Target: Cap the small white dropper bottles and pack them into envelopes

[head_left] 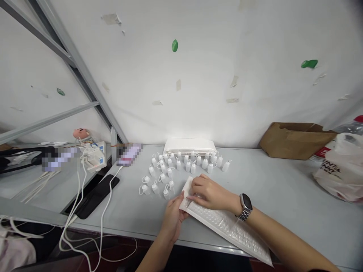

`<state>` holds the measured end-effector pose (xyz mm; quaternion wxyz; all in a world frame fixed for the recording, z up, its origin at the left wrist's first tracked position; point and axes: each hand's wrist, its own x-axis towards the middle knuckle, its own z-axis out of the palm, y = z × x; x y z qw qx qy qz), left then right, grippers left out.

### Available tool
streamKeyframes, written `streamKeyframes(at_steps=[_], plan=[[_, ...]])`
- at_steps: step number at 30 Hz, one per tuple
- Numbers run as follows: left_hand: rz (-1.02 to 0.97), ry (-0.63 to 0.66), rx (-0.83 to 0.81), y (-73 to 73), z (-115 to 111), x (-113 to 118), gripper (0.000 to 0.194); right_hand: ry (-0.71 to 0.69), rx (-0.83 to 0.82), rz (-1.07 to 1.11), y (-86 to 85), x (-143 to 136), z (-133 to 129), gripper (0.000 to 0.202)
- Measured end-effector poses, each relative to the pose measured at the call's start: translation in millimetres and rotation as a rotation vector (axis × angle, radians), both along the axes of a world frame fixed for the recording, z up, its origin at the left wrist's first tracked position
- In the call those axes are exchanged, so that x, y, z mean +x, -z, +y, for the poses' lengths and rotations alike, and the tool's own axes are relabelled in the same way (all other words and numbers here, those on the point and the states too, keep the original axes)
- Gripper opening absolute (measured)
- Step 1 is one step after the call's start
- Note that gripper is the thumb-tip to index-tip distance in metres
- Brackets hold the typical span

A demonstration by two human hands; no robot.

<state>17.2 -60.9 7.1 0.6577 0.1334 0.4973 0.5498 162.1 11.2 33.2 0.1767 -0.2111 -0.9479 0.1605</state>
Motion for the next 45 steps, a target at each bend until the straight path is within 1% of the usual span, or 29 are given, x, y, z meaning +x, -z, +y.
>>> streamKeyframes(at_steps=[3,5,6,8,10,11,13,16,19,21,23,26,28,29,30,32,34,37,41,43,45], plan=[[0.013,0.02,0.0,0.0,-0.3,-0.8,0.03,-0.035,-0.045,0.023,-0.1,0.5,0.7,0.036],[0.028,0.02,-0.004,0.5,-0.8,-1.7,0.03,-0.004,-0.102,0.105,0.7,0.2,4.5,0.033],[0.035,0.011,-0.006,0.7,-1.1,-2.3,0.029,0.06,-0.131,0.174,1.8,-0.2,8.2,0.029],[0.041,-0.001,-0.006,1.2,-1.7,-3.5,0.027,0.281,-0.167,0.323,6.0,-2.0,18.6,0.022],[0.045,-0.003,-0.018,1.8,-2.0,-4.2,0.024,0.517,-0.168,0.414,12.4,-5.1,30.8,0.024],[0.048,-0.007,-0.031,2.0,-2.0,-4.3,0.023,0.592,-0.165,0.427,16.1,-7.2,36.4,0.027],[0.052,-0.021,-0.058,2.6,-1.7,-4.2,0.02,0.658,-0.163,0.418,23.6,-12.0,44.8,0.029],[0.054,-0.021,-0.061,2.9,-1.4,-4.2,0.019,0.68,-0.163,0.4,33.5,-18.5,50.3,0.025],[0.059,-0.011,-0.053,2.9,-1.8,-5.1,0.019,0.665,-0.156,0.4,39.8,-21.1,52.1,0.02],[0.068,-0.018,-0.057,3.2,-2.1,-5.7,0.02,0.65,-0.148,0.409,39.3,-20.2,52.3,0.02],[0.077,-0.013,-0.048,3.6,-2.1,-6.1,0.022,0.628,-0.136,0.425,32.5,-17.8,50.5,0.02],[0.098,0.004,-0.032,3.9,-1.4,-6.0,0.026,0.569,-0.11,0.458,10.7,-13.6,41.8,0.012],[0.124,0.015,-0.029,3.7,-0.8,-5.6,0.028,0.471,-0.108,0.479,-5.7,-12.1,33.2,0.009],[0.136,0.02,-0.025,3.5,-0.6,-5.2,0.029,0.384,-0.123,0.494,-12.4,-12.0,29.0,0.01],[0.145,0.024,-0.016,3.3,-0.6,-4.9,0.031,0.308,-0.143,0.507,-17.5,-12.3,25.4,0.011],[0.153,0.022,0.007,2.8,-0.8,-4.1,0.034,0.179,-0.204,0.498,-22.1,-13.4,20.3,0.012],[0.157,0.021,0.034,2.7,-1.3,-3.3,0.038,0.139,-0.256,0.438,-21.4,-14.5,18.8,0.013],[0.187,0.022,0.048,4.1,-1.9,-2.1,0.042,0.143,-0.284,0.308,-19.3,-13.7,20.2,0.014],[0.224,0.026,0.04,7.8,-1.4,-0.1,0.044,0.084,-0.312,0.116,-24.1,-9.8,20.7,0.013],[0.209,0.008,0.044,9.0,-0.9,0.2,0.043,0.075,-0.312,0.023,-27.4,-8.6,19.1,0.013],[0.187,-0.007,0.05,9.2,-0.5,-0.4,0.041,0.063,-0.271,-0.049,-29.2,-8.2,17.2,0.014]])
